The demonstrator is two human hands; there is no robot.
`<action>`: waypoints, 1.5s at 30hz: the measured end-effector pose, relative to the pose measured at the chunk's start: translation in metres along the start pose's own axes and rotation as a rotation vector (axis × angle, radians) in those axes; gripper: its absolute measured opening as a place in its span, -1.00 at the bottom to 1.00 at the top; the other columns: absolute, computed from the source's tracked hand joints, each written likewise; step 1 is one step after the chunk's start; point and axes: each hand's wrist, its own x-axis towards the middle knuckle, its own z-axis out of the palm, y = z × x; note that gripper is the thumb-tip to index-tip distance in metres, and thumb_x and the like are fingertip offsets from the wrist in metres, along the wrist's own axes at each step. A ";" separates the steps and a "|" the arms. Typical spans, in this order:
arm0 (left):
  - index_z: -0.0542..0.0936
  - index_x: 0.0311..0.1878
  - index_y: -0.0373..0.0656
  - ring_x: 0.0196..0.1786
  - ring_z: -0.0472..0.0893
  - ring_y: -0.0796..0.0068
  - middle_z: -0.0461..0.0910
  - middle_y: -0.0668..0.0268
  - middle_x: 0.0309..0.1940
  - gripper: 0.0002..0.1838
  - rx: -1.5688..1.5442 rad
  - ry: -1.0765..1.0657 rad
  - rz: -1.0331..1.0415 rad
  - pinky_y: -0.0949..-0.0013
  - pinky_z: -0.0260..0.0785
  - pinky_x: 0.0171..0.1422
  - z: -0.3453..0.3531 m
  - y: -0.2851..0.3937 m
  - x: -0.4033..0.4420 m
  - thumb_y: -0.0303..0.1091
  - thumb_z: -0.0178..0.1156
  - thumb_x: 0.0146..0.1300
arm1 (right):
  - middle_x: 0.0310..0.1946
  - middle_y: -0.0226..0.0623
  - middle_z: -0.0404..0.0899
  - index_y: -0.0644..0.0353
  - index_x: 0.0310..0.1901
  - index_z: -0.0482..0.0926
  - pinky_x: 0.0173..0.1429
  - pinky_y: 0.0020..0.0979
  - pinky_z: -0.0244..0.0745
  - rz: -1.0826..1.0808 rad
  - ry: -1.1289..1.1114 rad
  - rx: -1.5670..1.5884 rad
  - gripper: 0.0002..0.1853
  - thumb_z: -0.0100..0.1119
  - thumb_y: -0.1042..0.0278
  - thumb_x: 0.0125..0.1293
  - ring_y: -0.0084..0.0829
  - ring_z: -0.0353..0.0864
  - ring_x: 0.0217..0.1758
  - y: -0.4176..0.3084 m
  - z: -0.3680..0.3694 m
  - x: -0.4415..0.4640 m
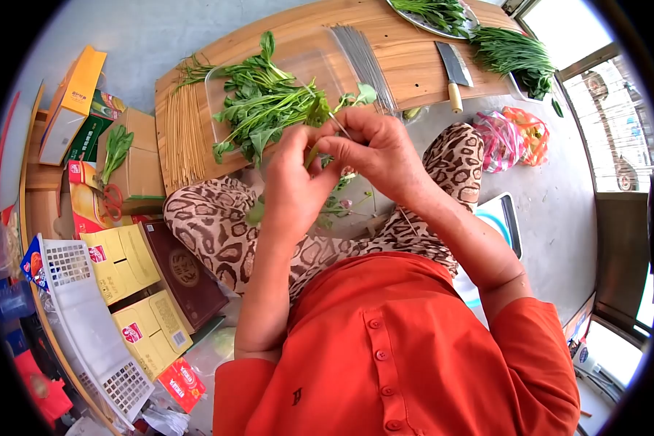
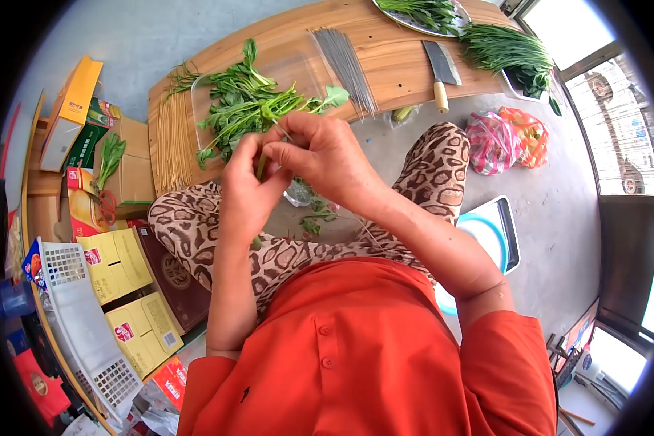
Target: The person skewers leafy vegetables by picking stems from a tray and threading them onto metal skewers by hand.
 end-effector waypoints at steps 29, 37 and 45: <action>0.54 -0.10 -0.30 -0.42 0.51 0.61 0.57 0.31 -0.35 -0.83 -1.109 0.064 -0.163 0.59 0.29 -0.45 -0.026 -0.022 0.010 -0.42 0.16 0.32 | -0.47 -0.08 0.57 0.27 -0.14 0.58 -0.24 -0.29 0.46 0.132 -0.176 -0.213 -0.78 -0.02 0.35 0.38 -0.23 0.60 -0.39 -0.031 -0.016 -0.034; 0.54 -0.04 -0.27 -0.43 0.44 0.59 0.57 0.32 -0.30 -0.78 -1.095 0.032 -0.177 0.56 0.23 -0.45 -0.027 -0.022 0.009 -0.35 0.16 0.34 | -0.68 -0.54 0.23 0.21 -0.07 0.59 -0.53 -0.54 0.14 0.048 -0.198 -0.206 -0.75 -0.07 0.29 0.46 -0.69 0.18 -0.61 -0.021 -0.014 -0.035; 0.55 -0.05 -0.28 -0.43 0.43 0.58 0.56 0.32 -0.31 -0.77 -1.118 0.020 -0.180 0.55 0.23 -0.45 -0.028 -0.022 0.009 -0.34 0.16 0.34 | -0.67 -0.54 0.25 0.21 -0.08 0.58 -0.52 -0.54 0.15 0.030 -0.203 -0.216 -0.75 -0.08 0.29 0.46 -0.70 0.19 -0.60 -0.021 -0.014 -0.035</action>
